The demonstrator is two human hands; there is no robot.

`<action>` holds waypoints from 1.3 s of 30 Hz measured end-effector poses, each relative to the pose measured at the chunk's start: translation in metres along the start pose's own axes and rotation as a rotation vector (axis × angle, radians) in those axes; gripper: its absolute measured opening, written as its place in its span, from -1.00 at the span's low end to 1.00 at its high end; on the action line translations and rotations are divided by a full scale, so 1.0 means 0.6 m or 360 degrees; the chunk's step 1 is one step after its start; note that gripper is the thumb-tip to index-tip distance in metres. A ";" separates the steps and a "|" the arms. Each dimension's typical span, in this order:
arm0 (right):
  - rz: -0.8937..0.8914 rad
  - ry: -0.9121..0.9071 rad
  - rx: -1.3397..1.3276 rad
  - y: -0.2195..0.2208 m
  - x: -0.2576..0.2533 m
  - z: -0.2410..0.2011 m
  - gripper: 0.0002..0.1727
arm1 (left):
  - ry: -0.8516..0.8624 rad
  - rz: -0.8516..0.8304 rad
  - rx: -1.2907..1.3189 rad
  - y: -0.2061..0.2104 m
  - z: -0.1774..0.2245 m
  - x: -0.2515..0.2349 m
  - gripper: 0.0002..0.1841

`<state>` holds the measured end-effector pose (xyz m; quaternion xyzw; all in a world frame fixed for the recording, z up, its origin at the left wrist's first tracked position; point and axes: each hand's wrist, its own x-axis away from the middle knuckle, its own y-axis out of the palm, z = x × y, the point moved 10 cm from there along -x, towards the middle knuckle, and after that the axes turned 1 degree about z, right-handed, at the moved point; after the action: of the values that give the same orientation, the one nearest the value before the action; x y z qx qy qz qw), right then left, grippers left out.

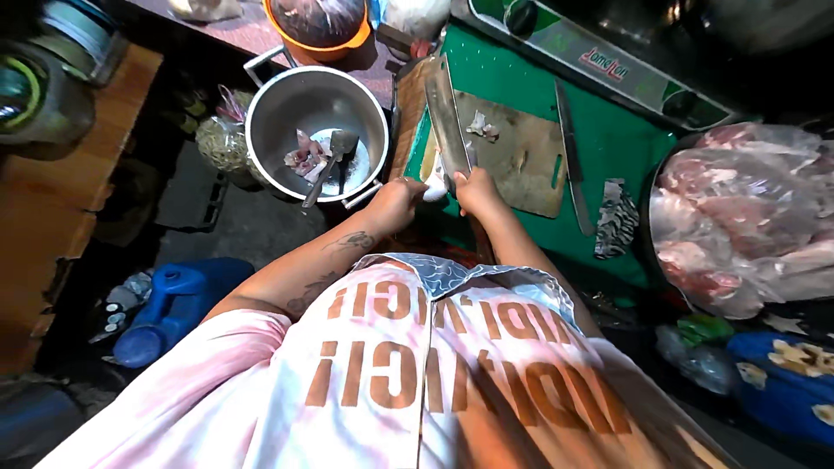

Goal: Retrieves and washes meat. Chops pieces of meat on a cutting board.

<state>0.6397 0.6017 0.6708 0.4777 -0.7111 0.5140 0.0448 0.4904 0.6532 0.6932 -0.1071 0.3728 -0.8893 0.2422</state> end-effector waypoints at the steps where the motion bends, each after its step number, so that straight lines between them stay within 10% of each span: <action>1: -0.0002 -0.0018 0.0012 0.000 -0.008 -0.012 -0.49 | -0.0002 0.0019 -0.0008 -0.001 0.005 0.003 -0.63; 16: 0.0069 -0.0085 0.0100 -0.032 -0.006 0.019 -0.49 | -0.0112 0.0355 0.0085 -0.128 -0.029 -0.005 -0.72; 32: 0.0233 -0.0076 -0.0030 -0.072 0.061 0.039 -0.54 | 0.0317 0.0084 -0.0103 -0.033 -0.038 -0.119 -0.48; 39: 0.0084 0.0011 0.0143 -0.027 0.059 0.068 -0.51 | 0.0525 0.0012 -0.0102 -0.006 -0.012 -0.123 -0.76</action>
<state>0.6499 0.5475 0.6823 0.4585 -0.6994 0.5481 0.0122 0.5497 0.6977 0.6899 0.0342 0.4360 -0.8816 0.1775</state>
